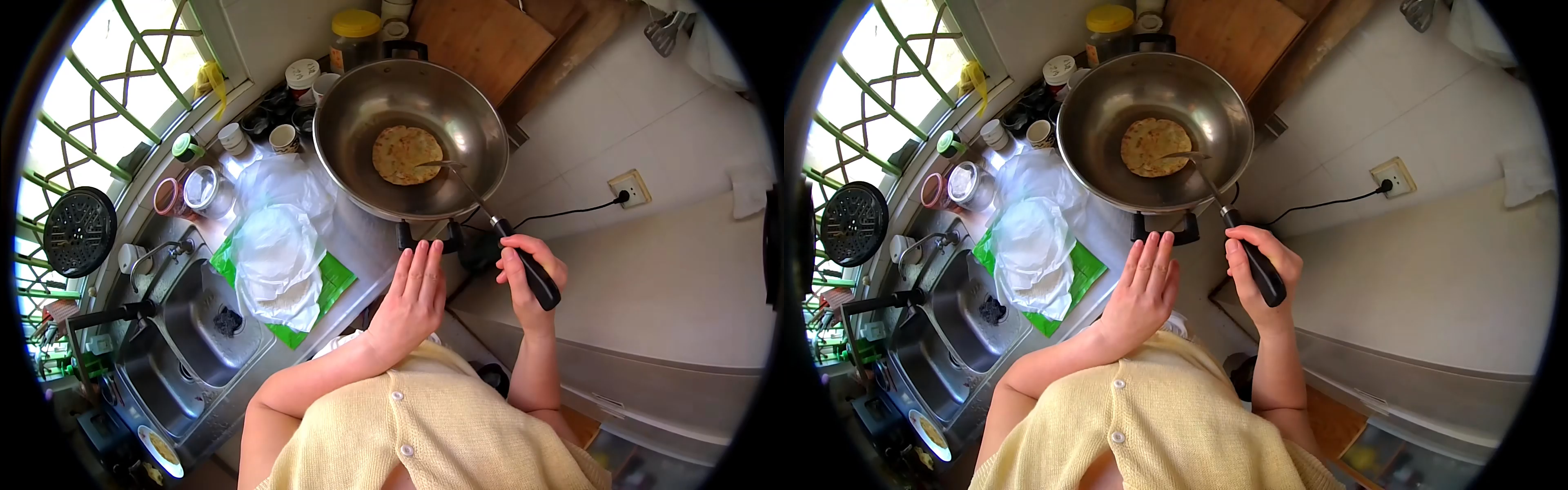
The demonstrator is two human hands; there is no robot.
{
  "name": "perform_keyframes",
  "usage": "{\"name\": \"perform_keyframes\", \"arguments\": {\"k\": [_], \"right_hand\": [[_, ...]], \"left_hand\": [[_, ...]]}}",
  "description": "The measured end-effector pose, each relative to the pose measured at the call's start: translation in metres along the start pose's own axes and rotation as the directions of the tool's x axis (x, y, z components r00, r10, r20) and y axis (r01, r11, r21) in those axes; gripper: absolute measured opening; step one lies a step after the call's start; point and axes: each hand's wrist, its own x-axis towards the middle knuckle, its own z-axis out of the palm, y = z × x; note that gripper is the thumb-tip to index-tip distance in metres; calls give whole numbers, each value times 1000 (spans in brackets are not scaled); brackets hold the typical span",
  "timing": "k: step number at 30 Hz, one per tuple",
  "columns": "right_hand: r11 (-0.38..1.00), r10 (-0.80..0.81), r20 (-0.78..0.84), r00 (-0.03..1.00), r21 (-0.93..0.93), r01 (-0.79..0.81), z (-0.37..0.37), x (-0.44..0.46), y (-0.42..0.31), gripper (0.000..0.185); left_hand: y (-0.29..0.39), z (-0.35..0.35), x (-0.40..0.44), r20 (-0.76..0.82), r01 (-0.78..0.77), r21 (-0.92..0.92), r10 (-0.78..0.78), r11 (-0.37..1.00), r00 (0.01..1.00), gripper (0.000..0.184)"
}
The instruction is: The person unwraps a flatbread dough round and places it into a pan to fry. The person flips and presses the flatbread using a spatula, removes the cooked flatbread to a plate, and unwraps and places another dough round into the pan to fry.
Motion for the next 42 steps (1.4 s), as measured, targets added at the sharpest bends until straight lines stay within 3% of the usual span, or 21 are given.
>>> {"name": "perform_keyframes", "arguments": {"k": [8,42], "right_hand": [[996,-49,-11,999,-69,48,2,-1,5,9],[996,-2,20,1000,-92,4,5,-1,1,12]], "left_hand": [[0,1,0,-12,4,-5,-4,1000,1000,33],[0,0,0,-5,7,-11,-7,1000,1000,34]]}}
